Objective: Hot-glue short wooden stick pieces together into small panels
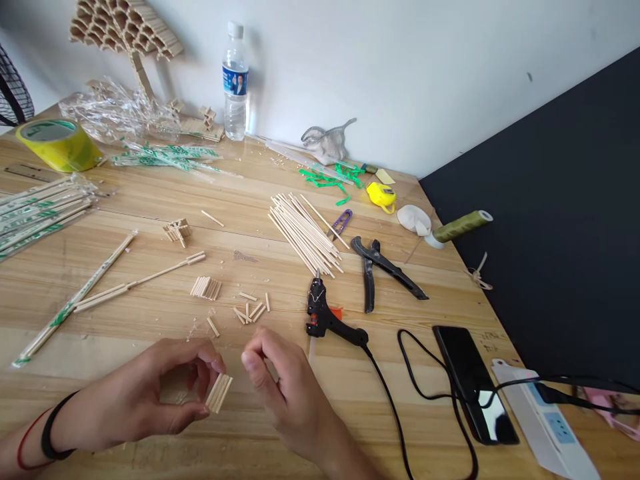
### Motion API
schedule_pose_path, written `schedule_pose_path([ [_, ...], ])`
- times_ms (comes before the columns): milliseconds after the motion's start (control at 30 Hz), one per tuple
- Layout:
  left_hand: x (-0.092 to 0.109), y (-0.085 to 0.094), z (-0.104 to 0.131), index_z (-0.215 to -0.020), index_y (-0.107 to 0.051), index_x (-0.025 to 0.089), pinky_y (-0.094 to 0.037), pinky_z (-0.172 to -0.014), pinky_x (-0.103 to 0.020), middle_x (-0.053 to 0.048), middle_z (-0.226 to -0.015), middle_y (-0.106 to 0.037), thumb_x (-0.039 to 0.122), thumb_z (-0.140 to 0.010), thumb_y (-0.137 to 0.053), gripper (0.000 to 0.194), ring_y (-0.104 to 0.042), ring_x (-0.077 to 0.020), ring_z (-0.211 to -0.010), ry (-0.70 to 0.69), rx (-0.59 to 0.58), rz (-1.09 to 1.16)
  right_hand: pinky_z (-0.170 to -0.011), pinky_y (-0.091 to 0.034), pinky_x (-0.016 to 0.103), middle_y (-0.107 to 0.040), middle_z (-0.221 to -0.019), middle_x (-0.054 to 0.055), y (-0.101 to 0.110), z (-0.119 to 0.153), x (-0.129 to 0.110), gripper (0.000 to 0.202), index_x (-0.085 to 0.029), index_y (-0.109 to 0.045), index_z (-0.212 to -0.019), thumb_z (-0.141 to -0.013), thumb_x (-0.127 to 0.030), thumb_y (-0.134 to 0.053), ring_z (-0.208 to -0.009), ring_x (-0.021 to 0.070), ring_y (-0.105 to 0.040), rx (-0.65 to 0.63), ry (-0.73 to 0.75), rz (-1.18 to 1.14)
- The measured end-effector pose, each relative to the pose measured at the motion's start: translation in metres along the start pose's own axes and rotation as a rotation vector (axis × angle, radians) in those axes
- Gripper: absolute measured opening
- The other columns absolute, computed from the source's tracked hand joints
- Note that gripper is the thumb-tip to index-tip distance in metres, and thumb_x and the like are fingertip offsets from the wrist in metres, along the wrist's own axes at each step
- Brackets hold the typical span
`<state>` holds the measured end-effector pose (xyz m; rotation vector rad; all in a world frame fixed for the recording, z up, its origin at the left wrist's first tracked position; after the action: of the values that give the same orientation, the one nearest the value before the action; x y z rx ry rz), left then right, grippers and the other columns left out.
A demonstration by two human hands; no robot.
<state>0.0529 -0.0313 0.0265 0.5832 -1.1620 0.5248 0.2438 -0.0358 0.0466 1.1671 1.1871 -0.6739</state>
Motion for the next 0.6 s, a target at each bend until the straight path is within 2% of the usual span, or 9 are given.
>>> schedule_pose_path([
  [167,0.003,-0.002,-0.002,-0.109,-0.069,0.02,-0.045,-0.064,-0.023,0.002,-0.081,-0.061,0.021,-0.09,-0.069,0.019,-0.054,-0.0129,-0.069,0.011,-0.027,0.063,-0.063,-0.045,0.025,-0.067,-0.076,0.0,-0.006,-0.004,-0.005,0.021,-0.019,-0.07,-0.088,-0.105,-0.029,-0.065,-0.068,0.0139,-0.06,0.02,0.093,0.088],
  [267,0.003,-0.004,-0.003,-0.103,-0.069,0.019,-0.043,-0.061,-0.022,0.003,-0.079,-0.061,0.016,-0.087,-0.068,0.016,-0.051,-0.0119,-0.067,-0.014,-0.023,0.036,-0.064,-0.049,0.024,-0.073,-0.079,0.004,-0.01,-0.004,-0.006,0.011,-0.016,-0.076,-0.093,-0.101,-0.022,-0.071,-0.069,0.0151,-0.066,0.052,0.151,0.114],
  [433,-0.001,-0.007,-0.004,-0.096,-0.067,0.018,-0.042,-0.061,-0.021,0.004,-0.076,-0.061,0.016,-0.086,-0.07,0.011,-0.051,-0.0116,-0.066,-0.009,-0.039,0.004,-0.064,-0.051,0.025,-0.071,-0.077,0.004,-0.016,0.001,-0.006,0.01,-0.015,-0.074,-0.092,-0.101,-0.012,-0.069,-0.067,0.0149,-0.064,0.084,0.259,0.189],
  [600,-0.002,-0.007,-0.005,-0.092,-0.067,0.017,-0.041,-0.06,-0.022,0.004,-0.074,-0.06,0.023,-0.086,-0.074,0.011,-0.051,-0.0121,-0.065,0.022,-0.025,-0.021,-0.064,-0.048,0.027,-0.068,-0.078,0.004,-0.021,0.004,-0.012,0.016,-0.016,-0.066,-0.092,-0.099,-0.003,-0.062,-0.067,0.016,-0.061,0.093,0.365,0.378],
])
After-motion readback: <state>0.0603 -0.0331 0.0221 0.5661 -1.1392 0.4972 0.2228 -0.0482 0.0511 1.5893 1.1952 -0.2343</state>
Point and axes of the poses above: each hand's wrist, its own z-axis away from the middle knuckle, its own y-axis out of the back of the hand, x = y × z, the point moved 5 cm from there along -z, towards the middle knuckle
